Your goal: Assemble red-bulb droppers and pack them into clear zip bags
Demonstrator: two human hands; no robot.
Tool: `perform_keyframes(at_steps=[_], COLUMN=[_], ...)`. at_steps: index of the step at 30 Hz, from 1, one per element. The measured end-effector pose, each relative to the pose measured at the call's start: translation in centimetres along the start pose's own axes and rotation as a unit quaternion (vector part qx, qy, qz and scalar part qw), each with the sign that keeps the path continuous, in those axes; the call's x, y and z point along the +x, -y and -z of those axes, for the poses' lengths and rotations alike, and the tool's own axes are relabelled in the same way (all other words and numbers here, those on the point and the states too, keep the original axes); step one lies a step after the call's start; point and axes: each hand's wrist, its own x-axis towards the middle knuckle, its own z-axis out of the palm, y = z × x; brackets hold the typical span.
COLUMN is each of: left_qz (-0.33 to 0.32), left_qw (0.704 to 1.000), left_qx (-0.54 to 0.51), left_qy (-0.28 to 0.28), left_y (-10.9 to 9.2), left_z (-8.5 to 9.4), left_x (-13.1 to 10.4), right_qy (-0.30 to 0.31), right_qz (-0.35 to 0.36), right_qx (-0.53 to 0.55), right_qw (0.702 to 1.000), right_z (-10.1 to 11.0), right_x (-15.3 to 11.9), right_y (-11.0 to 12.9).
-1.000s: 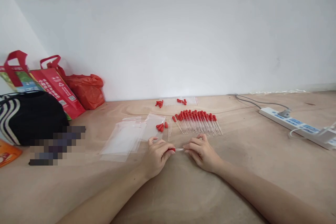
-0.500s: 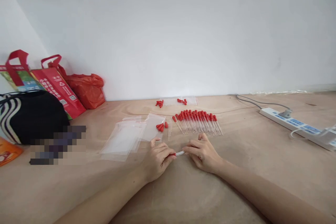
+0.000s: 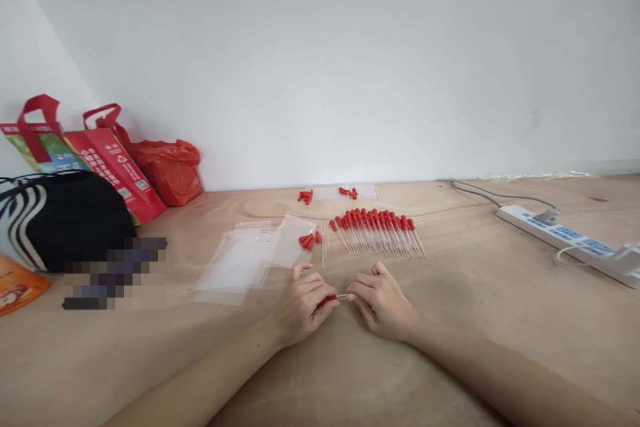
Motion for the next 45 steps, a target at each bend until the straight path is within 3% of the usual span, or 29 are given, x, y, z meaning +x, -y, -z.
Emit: perform_keyframes(at_steps=[10,12,15,17,20,25,31,39,45], left_qz=[-0.004,0.027,0.128,0.182,0.196,0.189,0.186,0.188,0.254], left_qw=[0.999,0.998,0.988,0.983,0.978,0.979,0.978,0.978,0.967], left_qx=[0.037,0.035,0.026,-0.002,-0.040,-0.045,-0.054,-0.055,-0.004], left_qy=[-0.029,-0.049,-0.077,-0.035,0.055,0.067,0.073,0.069,-0.015], left_y=[1.1,1.6,2.3,2.6,2.7,2.6,2.8,2.7,4.5], left_z=[0.6,0.7,0.7,0.8,1.1,1.2,1.2,1.0,1.1], left_x=[0.3,0.3,0.0,-0.3,-0.4,-0.3,-0.3,-0.5,0.3], right_qy=[0.021,0.017,-0.001,-0.023,-0.054,-0.038,0.029,0.042,0.033], right_qz=[-0.030,-0.060,-0.153,-0.236,-0.334,-0.408,-0.441,-0.452,-0.419], right_qx=[-0.020,-0.022,0.003,0.029,0.040,-0.028,-0.093,-0.084,-0.072], right_qw=[0.999,0.998,0.988,0.971,0.940,0.912,0.892,0.887,0.905], right_z=[0.6,0.9,0.9,0.7,-0.1,-1.9,-3.1,-3.1,-3.2], right_x=[0.5,0.5,0.9,1.6,3.7,7.7,9.5,9.3,10.0], right_y=[0.5,0.5,-0.4,-1.5,-3.0,-3.9,-3.6,-4.0,-3.5])
